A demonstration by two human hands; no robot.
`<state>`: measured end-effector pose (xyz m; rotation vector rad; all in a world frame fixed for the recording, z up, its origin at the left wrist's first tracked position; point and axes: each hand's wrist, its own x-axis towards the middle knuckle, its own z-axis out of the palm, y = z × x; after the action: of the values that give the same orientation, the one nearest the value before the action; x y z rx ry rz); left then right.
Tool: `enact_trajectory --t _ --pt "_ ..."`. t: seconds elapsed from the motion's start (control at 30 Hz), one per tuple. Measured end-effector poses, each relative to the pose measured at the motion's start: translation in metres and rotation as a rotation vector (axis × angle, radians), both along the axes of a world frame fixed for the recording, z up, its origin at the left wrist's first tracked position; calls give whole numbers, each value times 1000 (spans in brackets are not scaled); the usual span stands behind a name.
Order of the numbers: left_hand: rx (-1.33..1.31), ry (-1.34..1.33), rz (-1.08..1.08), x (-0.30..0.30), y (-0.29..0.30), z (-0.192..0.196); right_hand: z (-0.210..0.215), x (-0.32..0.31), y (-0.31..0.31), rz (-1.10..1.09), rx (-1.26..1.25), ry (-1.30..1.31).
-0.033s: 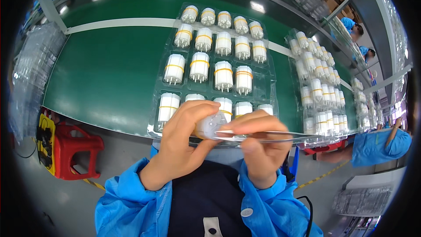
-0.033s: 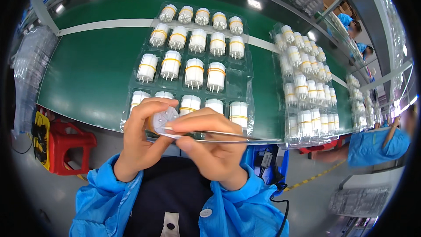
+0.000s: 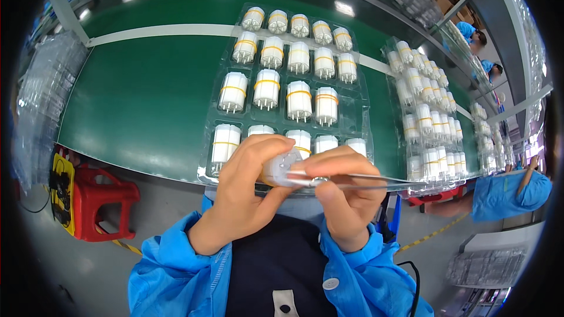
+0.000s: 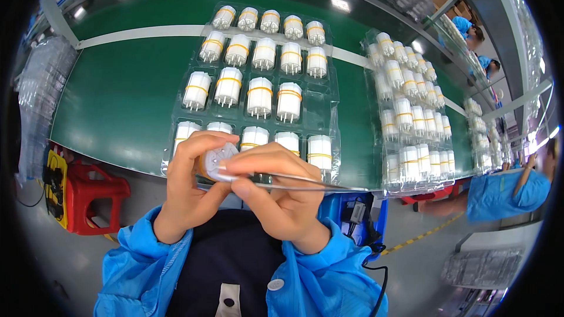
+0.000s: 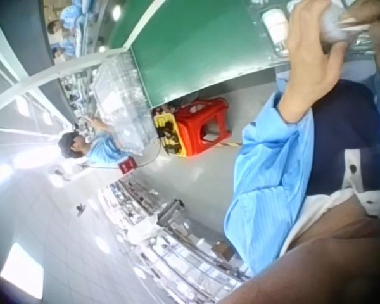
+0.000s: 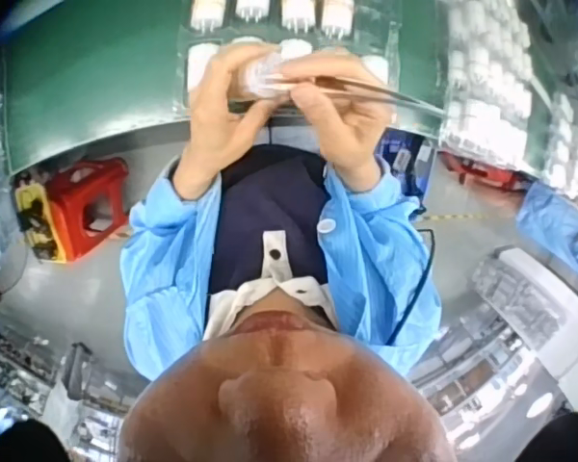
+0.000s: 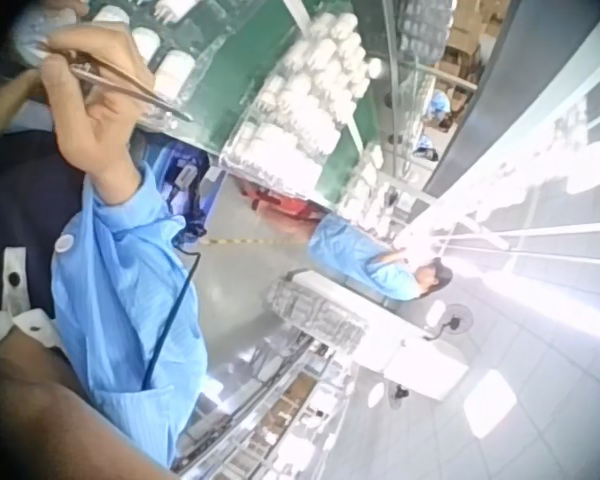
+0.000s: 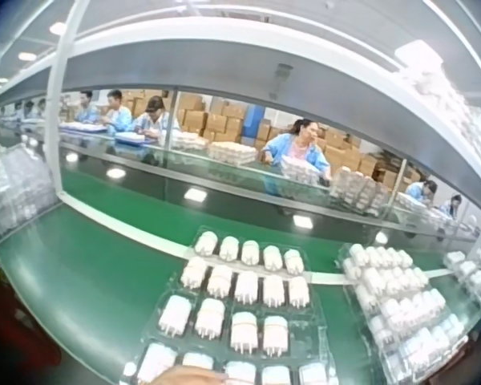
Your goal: The person uses tweezers to insert small white components into cylindrical white objects with yellow bands. They pick up each object from a tray, perform the insertion, and place it back into the tray. The process is repeated for multiple units.
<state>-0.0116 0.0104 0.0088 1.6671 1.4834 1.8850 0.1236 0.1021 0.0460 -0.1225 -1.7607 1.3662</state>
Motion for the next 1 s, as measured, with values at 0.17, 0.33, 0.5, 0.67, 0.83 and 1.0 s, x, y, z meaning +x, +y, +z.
enact_trajectory --t 0.17,0.33,0.5,0.67,0.83,1.0 --pt "-29 -95 16 8 -2 2 -6 -4 1 -54 -196 54" --pt "-87 24 1 3 -6 -2 -8 -5 4 -79 -47 18" --pt "-84 161 55 1 -5 0 -9 -4 3 -71 -119 49" --pt "-81 156 48 -2 -4 -1 -15 -4 5 -65 -130 76" --pt "-53 130 52 1 -3 0 -8 -2 7 -74 -50 -1" --pt "-49 127 49 1 -4 2 -3 -1 13 -77 94 -45"
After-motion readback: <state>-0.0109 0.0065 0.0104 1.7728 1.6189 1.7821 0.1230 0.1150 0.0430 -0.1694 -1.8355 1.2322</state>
